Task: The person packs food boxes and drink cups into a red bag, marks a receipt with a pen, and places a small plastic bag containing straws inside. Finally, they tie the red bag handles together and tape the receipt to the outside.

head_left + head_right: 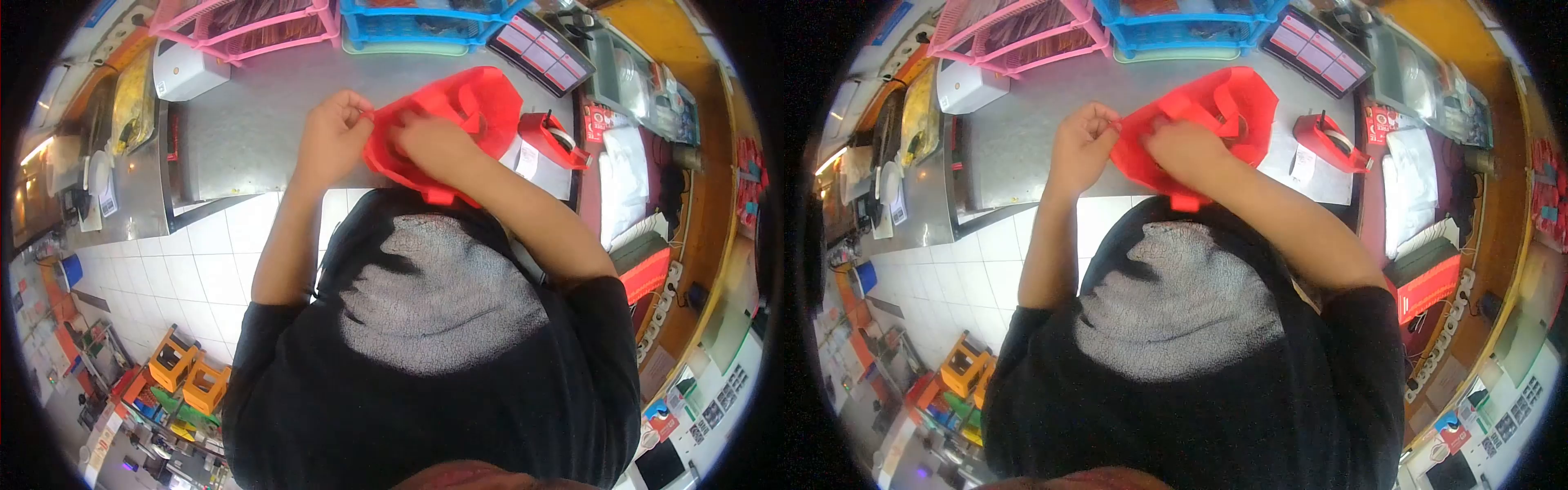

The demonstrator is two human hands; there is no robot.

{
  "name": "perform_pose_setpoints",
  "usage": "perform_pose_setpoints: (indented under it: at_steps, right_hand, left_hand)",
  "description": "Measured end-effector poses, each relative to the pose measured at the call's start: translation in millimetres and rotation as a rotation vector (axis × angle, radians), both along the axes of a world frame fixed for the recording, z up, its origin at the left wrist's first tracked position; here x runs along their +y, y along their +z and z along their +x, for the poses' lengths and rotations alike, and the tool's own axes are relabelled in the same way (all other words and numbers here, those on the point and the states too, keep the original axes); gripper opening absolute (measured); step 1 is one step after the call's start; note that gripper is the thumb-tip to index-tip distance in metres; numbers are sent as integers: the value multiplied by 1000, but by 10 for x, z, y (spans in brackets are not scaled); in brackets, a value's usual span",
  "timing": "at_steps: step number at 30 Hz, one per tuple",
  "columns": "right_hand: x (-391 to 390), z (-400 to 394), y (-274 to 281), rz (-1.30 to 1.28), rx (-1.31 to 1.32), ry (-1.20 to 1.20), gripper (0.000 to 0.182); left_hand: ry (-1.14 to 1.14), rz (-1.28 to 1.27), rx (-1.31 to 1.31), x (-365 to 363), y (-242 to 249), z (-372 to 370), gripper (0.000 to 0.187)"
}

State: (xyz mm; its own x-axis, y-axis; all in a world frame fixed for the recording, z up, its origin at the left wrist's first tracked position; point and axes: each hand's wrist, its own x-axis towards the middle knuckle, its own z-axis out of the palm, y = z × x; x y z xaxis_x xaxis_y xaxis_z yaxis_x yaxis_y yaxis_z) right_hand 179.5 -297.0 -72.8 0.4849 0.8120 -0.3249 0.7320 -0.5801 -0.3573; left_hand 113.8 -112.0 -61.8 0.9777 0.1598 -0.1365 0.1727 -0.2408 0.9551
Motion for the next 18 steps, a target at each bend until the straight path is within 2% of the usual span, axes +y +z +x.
perform_pose_setpoints:
  at_steps: [2, 5, 8, 10, 11, 13, 14, 16, 18]
  right_hand:
    - [92, 58, -256, -143, 104, -41, 18]
    - [-51, 23, -194, 223, -139, 24, 20]
    - [-386, 22, 240, 411, -1, 81, 30]
    - [-747, 47, 334, 338, 230, 72, 34]
    - [-907, 54, 386, 302, 343, 68, 37]
    - [-1176, -48, 574, 276, 270, 95, 36]
    - [-1243, -95, 660, 262, 239, 107, 35]
    - [-1270, -134, 832, 118, -22, 229, 34]
    - [-1321, -162, 854, 51, -208, 324, 32]
  left_hand:
    - [-6, -111, 25, 12, -42, -18, 4]
    - [-9, -188, 42, 34, -66, -21, 6]
    - [-22, -137, 42, 132, -106, -49, 7]
    - [-40, -70, 68, 218, -152, -52, 10]
    - [-36, 172, -79, 201, -97, -45, 14]
    - [-21, 655, -378, 99, 136, -31, 23]
    - [-59, 701, -451, -6, 289, 12, 26]
    - [-144, 790, -592, -309, 601, 99, 33]
    - [-232, 1023, -706, -498, 562, 300, 33]
